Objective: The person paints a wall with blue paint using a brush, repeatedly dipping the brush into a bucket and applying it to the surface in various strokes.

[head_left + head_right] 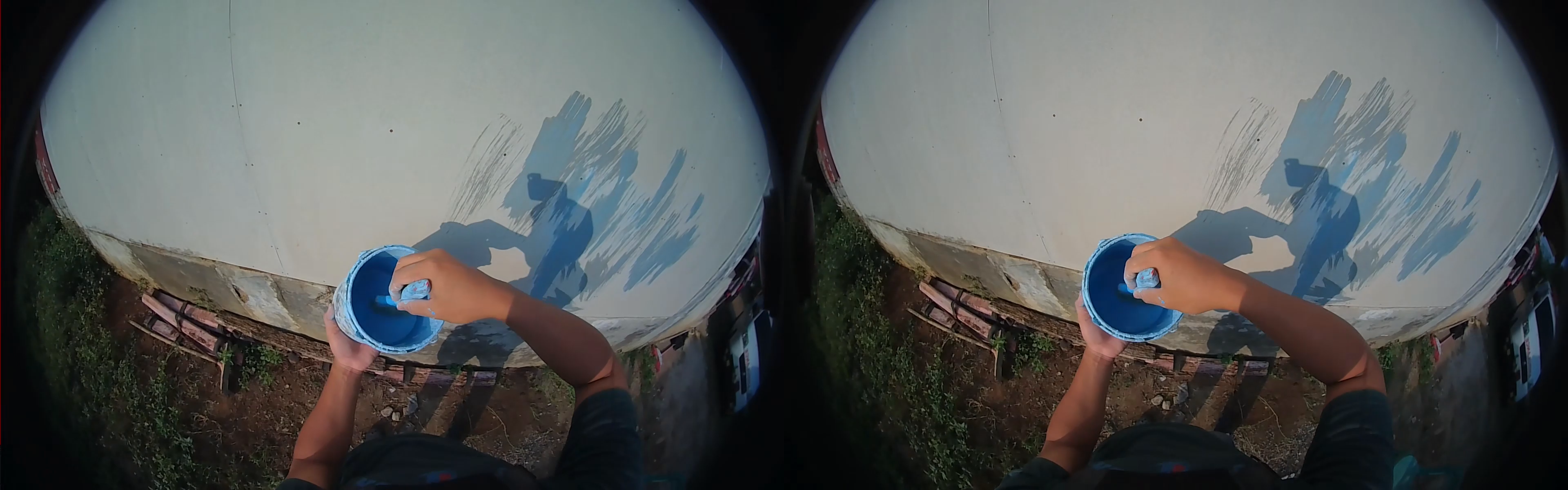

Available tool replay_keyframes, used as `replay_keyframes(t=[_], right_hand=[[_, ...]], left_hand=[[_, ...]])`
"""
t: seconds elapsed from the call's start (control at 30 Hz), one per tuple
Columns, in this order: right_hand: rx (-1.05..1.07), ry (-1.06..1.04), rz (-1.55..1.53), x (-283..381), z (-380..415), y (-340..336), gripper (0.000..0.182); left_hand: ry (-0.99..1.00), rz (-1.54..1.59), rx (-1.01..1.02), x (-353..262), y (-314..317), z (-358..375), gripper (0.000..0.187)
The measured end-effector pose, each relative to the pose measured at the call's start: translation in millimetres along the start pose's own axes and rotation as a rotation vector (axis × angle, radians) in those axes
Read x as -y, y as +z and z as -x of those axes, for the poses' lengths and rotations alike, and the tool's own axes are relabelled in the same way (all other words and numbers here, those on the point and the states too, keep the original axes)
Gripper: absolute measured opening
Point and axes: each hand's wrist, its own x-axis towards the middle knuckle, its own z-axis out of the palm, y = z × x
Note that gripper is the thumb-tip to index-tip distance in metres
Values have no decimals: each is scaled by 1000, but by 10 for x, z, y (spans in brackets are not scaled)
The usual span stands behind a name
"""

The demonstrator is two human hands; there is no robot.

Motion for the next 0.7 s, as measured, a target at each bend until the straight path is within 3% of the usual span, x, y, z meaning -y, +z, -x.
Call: replay_keyframes(t=[0.2,0.37,0.47,0.57,0.7], right_hand=[[18,-15,32,30,-33,-53,21],[-276,-127,-81,97,30,-237,19],[-128,-26,-26,40,98,-170,20],[-251,-67,-53,-77,130,-102,19],[-181,-21,-72,-44,154,-155,18]], left_hand=[[-31,43,55,-64,-48,-35,68],[-85,49,-30,-97,-108,-26,74],[-114,35,0,-98,-280,-49,80],[-131,41,-2,-102,-208,-43,83],[-163,47,56,-67,-246,-55,85]])
